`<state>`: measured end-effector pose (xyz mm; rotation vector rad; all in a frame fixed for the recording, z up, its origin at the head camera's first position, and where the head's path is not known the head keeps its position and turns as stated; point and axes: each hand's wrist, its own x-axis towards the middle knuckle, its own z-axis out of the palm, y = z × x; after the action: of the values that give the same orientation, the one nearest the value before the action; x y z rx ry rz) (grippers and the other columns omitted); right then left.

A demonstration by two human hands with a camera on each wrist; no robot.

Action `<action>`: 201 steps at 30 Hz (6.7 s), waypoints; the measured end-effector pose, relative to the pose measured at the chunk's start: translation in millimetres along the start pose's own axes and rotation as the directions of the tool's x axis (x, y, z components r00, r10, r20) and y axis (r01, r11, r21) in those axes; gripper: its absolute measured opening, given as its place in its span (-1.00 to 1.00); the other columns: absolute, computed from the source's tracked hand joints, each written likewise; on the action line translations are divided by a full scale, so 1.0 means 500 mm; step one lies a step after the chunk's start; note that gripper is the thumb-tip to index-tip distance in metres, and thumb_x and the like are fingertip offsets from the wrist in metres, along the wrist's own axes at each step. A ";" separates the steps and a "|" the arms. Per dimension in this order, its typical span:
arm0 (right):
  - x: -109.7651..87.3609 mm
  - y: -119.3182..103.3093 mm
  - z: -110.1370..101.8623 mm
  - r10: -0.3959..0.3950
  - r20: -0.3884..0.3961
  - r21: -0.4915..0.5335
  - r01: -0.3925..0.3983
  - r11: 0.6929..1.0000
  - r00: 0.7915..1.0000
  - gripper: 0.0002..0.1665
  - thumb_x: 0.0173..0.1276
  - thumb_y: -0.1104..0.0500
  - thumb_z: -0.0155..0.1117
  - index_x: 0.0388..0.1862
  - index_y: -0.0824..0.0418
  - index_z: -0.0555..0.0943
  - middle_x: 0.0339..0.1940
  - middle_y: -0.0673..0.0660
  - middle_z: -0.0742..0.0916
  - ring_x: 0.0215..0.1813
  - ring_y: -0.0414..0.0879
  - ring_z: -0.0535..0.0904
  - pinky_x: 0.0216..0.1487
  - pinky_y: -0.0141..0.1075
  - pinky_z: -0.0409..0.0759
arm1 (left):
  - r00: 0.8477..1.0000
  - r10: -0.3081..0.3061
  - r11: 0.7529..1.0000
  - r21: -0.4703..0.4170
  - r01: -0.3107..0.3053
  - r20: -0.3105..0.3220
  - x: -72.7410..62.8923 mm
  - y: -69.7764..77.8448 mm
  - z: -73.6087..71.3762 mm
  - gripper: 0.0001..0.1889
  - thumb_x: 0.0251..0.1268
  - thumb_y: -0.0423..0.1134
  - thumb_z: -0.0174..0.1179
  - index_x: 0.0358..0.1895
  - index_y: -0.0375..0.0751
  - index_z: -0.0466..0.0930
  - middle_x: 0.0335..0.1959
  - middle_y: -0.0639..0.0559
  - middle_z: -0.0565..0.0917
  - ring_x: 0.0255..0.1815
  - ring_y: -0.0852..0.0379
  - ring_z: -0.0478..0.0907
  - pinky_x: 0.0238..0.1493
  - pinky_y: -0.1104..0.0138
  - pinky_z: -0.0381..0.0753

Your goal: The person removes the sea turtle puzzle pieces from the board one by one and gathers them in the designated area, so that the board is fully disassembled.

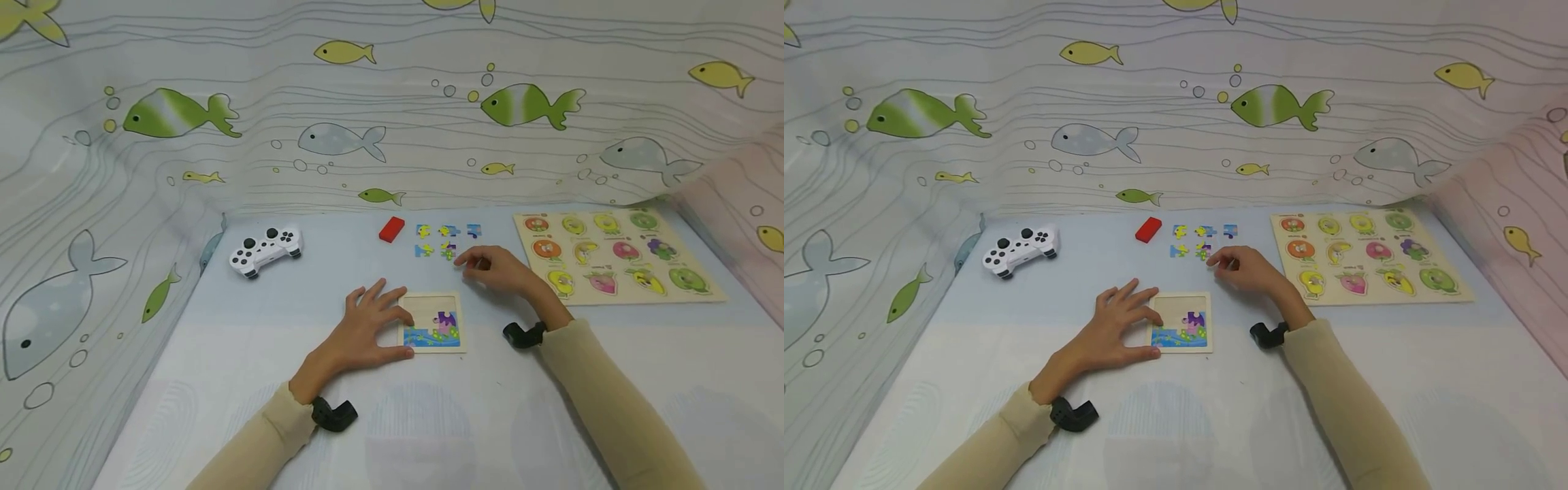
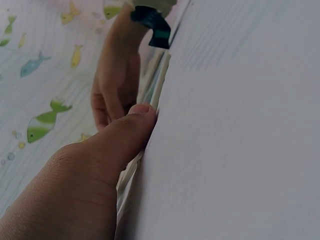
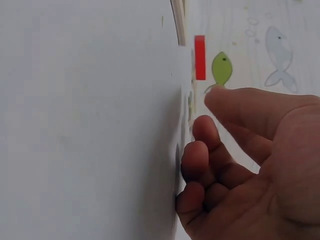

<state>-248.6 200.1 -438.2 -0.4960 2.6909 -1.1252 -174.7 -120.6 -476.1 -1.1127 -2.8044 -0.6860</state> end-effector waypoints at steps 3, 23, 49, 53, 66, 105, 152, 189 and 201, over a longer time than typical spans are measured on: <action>-0.017 0.005 0.002 -0.024 0.020 0.007 0.024 1.000 1.000 -0.73 0.41 0.22 0.30 0.06 0.15 0.72 -0.23 0.10 0.67 -0.23 -0.05 0.47 -0.18 -0.31 0.43 | 1.000 -0.004 1.000 -0.001 0.004 0.002 0.001 0.000 0.001 -0.57 0.13 0.34 0.32 0.03 0.33 0.61 0.59 0.04 0.31 0.68 -0.27 -0.02 0.48 -0.30 -0.08; -0.049 -0.030 0.025 -0.166 0.127 -0.010 0.169 0.986 0.978 -0.73 0.27 0.17 0.51 -0.04 0.03 0.76 -0.21 0.02 0.69 -0.24 -0.08 0.47 -0.20 -0.34 0.45 | 1.000 -0.002 1.000 0.010 0.002 -0.003 0.007 0.001 -0.004 -0.57 0.13 0.34 0.34 0.02 0.34 0.60 0.58 0.04 0.33 0.67 -0.28 0.00 0.47 -0.29 -0.06; -0.060 -0.075 0.048 -0.202 0.298 -0.117 0.246 0.962 0.933 -0.64 0.26 0.23 0.48 0.04 0.00 0.78 -0.10 0.00 0.65 -0.06 -0.09 0.44 -0.02 -0.25 0.43 | 1.000 -0.005 1.000 0.006 0.005 0.013 0.007 0.001 -0.005 -0.57 0.13 0.33 0.34 0.03 0.33 0.60 0.58 0.02 0.33 0.67 -0.29 0.00 0.47 -0.30 -0.06; -0.062 -0.079 0.046 -0.175 0.311 -0.118 0.220 0.968 0.934 -0.61 0.26 0.23 0.49 0.07 -0.02 0.77 -0.09 0.00 0.63 -0.05 -0.07 0.43 0.00 -0.24 0.44 | 1.000 -0.004 1.000 0.007 0.004 0.011 0.008 0.001 -0.004 -0.57 0.13 0.33 0.34 0.03 0.33 0.60 0.58 0.03 0.33 0.67 -0.29 0.00 0.47 -0.30 -0.06; -0.066 -0.081 0.047 -0.173 0.315 -0.100 0.214 0.972 0.933 -0.60 0.23 0.21 0.52 0.07 -0.01 0.75 -0.08 0.01 0.63 -0.01 -0.07 0.45 0.08 -0.20 0.47 | 1.000 -0.007 1.000 -0.009 0.007 0.005 0.007 0.000 -0.002 -0.57 0.13 0.33 0.34 0.02 0.33 0.61 0.58 0.03 0.33 0.68 -0.28 -0.02 0.48 -0.29 -0.09; -0.071 -0.088 0.044 -0.210 0.329 -0.074 0.247 0.966 0.921 -0.57 0.23 0.25 0.49 0.11 0.12 0.73 -0.13 0.02 0.70 -0.15 -0.07 0.52 -0.12 -0.31 0.52 | 1.000 -0.024 1.000 -0.003 0.024 0.020 0.008 0.003 -0.006 -0.57 0.13 0.32 0.34 0.03 0.33 0.61 0.58 0.03 0.32 0.68 -0.27 -0.02 0.49 -0.28 -0.10; -0.056 -0.042 0.016 -0.195 0.151 -0.098 0.211 0.973 0.969 -0.58 0.26 0.22 0.47 0.12 0.08 0.73 -0.20 0.03 0.66 -0.28 -0.09 0.44 -0.23 -0.32 0.43 | 1.000 -0.015 1.000 0.001 0.015 0.004 0.007 -0.003 0.000 -0.58 0.13 0.35 0.32 0.02 0.38 0.59 0.59 0.06 0.33 0.68 -0.25 -0.02 0.48 -0.28 -0.08; 0.035 0.033 -0.056 0.038 0.025 -0.220 -0.032 0.975 0.999 -0.58 0.35 0.24 0.37 0.19 0.16 0.65 -0.01 0.23 0.67 -0.04 0.06 0.52 -0.03 -0.15 0.50 | 1.000 -0.012 1.000 -0.007 0.012 0.018 0.000 0.002 -0.004 -0.58 0.14 0.33 0.33 0.03 0.35 0.60 0.60 0.06 0.30 0.69 -0.27 -0.04 0.49 -0.27 -0.10; 0.065 0.050 -0.072 0.072 0.035 -0.195 -0.064 0.979 0.997 -0.56 0.36 0.23 0.34 0.23 0.15 0.65 0.11 0.30 0.67 0.05 0.12 0.52 0.06 -0.06 0.49 | 1.000 -0.006 1.000 -0.005 0.007 0.014 0.002 0.004 -0.003 -0.59 0.15 0.33 0.32 0.02 0.35 0.60 0.59 0.05 0.32 0.68 -0.27 -0.02 0.49 -0.28 -0.10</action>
<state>-295.3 228.2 -432.2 -0.4473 2.7728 -0.8296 -174.2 -119.3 -474.0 -1.1143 -2.8211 -0.6886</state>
